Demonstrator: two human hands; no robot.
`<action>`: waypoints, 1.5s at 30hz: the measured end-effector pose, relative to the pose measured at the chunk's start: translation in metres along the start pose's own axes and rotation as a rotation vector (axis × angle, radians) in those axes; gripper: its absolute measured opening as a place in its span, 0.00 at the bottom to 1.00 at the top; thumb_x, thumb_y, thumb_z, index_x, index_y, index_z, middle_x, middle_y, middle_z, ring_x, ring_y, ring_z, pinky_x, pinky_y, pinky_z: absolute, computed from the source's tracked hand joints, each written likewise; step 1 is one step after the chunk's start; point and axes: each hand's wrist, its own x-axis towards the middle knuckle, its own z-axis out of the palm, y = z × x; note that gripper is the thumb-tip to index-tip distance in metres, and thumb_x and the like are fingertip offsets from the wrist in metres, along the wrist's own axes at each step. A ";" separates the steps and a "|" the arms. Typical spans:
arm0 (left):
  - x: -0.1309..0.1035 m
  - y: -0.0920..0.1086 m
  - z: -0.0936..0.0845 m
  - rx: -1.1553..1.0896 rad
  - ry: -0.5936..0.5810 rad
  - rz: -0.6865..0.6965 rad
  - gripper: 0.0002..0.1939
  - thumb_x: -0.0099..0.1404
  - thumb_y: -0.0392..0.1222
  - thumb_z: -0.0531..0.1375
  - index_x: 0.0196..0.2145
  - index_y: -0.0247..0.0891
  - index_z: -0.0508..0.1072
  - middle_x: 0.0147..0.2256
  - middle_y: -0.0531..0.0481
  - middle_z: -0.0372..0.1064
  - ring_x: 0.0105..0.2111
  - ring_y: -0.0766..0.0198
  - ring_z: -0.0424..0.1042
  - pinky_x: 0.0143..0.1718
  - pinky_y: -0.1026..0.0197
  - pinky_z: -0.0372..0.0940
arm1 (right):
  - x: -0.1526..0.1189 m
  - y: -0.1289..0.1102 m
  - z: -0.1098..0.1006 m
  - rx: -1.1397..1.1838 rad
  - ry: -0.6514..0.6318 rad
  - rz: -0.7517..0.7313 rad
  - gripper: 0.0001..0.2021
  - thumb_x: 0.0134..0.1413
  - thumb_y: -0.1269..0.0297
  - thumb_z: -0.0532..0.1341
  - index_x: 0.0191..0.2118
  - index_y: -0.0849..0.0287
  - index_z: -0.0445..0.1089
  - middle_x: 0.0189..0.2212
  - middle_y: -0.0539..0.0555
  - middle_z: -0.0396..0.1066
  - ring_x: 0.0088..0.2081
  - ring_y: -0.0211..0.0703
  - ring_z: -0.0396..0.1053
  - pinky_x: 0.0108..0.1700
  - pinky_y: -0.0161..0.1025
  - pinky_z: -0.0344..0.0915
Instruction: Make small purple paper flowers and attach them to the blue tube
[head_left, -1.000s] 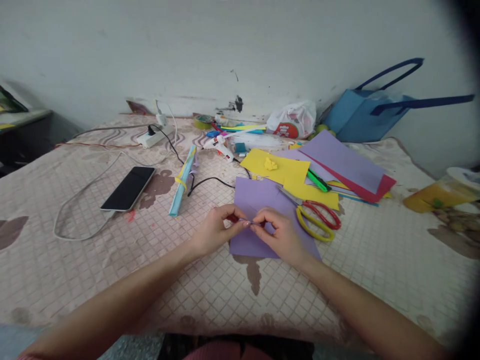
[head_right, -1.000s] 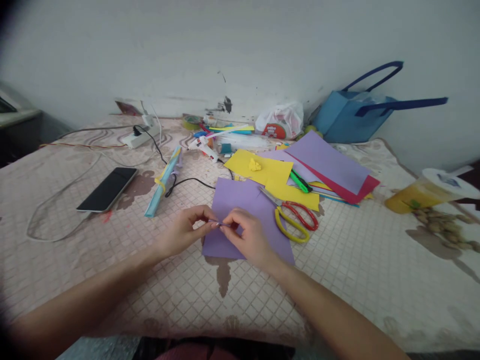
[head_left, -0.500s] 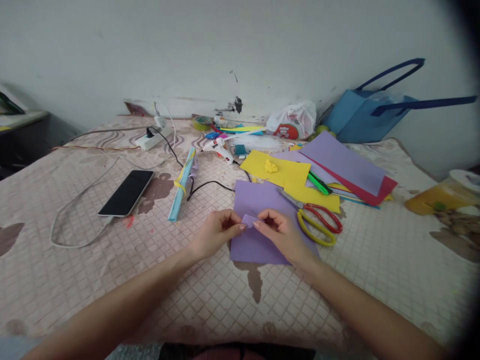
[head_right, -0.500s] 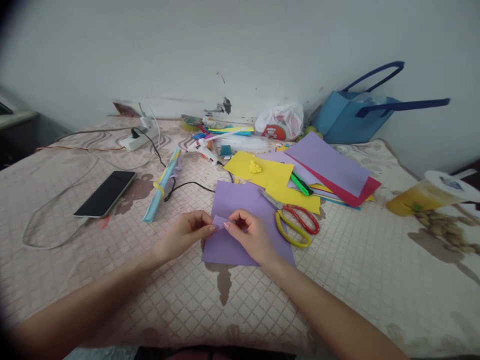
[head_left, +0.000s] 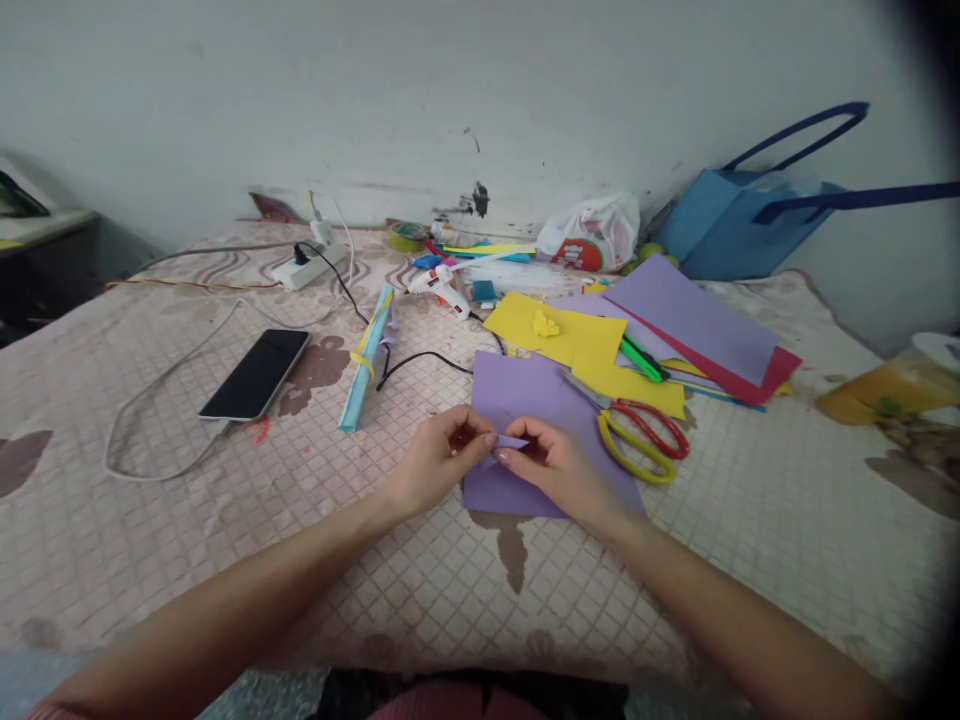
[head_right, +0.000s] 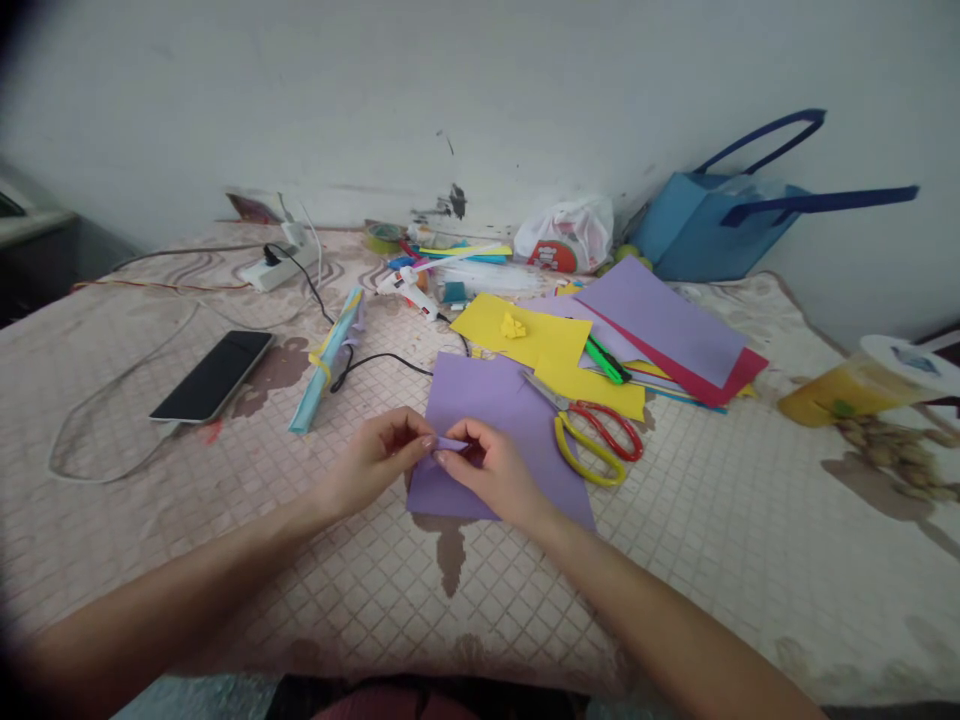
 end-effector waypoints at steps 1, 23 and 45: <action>0.000 -0.001 0.001 -0.030 0.023 -0.013 0.09 0.60 0.44 0.59 0.30 0.34 0.69 0.25 0.52 0.65 0.24 0.70 0.64 0.25 0.66 0.61 | 0.001 0.001 0.001 0.043 -0.007 0.022 0.07 0.49 0.62 0.63 0.33 0.57 0.66 0.25 0.47 0.65 0.27 0.35 0.62 0.29 0.33 0.59; 0.003 0.000 0.003 -0.293 -0.051 -0.181 0.09 0.58 0.42 0.61 0.31 0.32 0.66 0.24 0.53 0.66 0.24 0.70 0.67 0.28 0.66 0.63 | 0.002 0.007 0.005 0.296 0.096 -0.008 0.02 0.49 0.66 0.61 0.30 0.58 0.66 0.24 0.47 0.64 0.27 0.36 0.62 0.32 0.35 0.60; -0.001 0.000 0.007 -0.639 -0.068 -0.250 0.08 0.56 0.37 0.63 0.34 0.34 0.71 0.26 0.52 0.70 0.26 0.70 0.69 0.30 0.66 0.63 | 0.001 0.013 0.006 0.351 0.178 -0.069 0.02 0.47 0.67 0.62 0.30 0.54 0.69 0.24 0.47 0.66 0.29 0.38 0.62 0.34 0.36 0.61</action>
